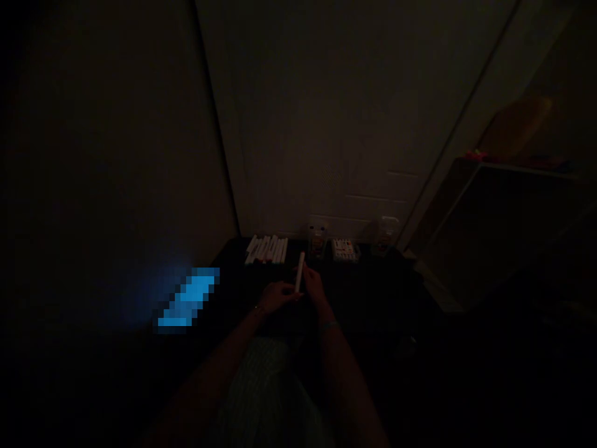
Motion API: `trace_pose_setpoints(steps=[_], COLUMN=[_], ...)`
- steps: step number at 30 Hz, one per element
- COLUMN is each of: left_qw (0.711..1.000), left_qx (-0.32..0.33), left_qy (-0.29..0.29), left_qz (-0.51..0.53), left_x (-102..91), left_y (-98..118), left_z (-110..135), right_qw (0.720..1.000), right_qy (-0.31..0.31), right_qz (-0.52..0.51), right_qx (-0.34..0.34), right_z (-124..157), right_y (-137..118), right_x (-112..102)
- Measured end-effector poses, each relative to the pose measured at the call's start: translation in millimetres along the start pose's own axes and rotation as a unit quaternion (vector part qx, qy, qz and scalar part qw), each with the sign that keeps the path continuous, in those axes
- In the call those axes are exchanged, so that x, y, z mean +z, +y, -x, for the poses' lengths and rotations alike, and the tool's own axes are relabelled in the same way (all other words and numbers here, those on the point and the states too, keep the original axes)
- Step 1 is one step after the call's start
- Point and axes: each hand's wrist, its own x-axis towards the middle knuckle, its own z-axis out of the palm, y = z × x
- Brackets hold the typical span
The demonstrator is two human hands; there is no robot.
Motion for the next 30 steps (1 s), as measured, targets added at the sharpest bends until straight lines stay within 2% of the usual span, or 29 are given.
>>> trace_pose_setpoints(steps=[8, 22, 30], left_qw=[1.0, 1.0, 1.0], left_qx=[0.017, -0.009, 0.006], left_qy=[0.001, -0.004, 0.002], left_qz=[-0.006, -0.004, -0.005], left_x=[0.7, -2.9, -1.9], left_y=[-0.7, 4.5, 3.9], left_z=[-0.5, 1.8, 1.6], right_qw=[1.0, 0.999, 0.999], right_qy=[-0.007, -0.028, -0.033], right_qz=[0.006, -0.016, -0.017], right_qx=[-0.017, -0.014, -0.019], right_z=[0.9, -0.1, 0.2], right_y=[-1.6, 3.2, 3.2], right_x=[-1.1, -0.1, -0.9])
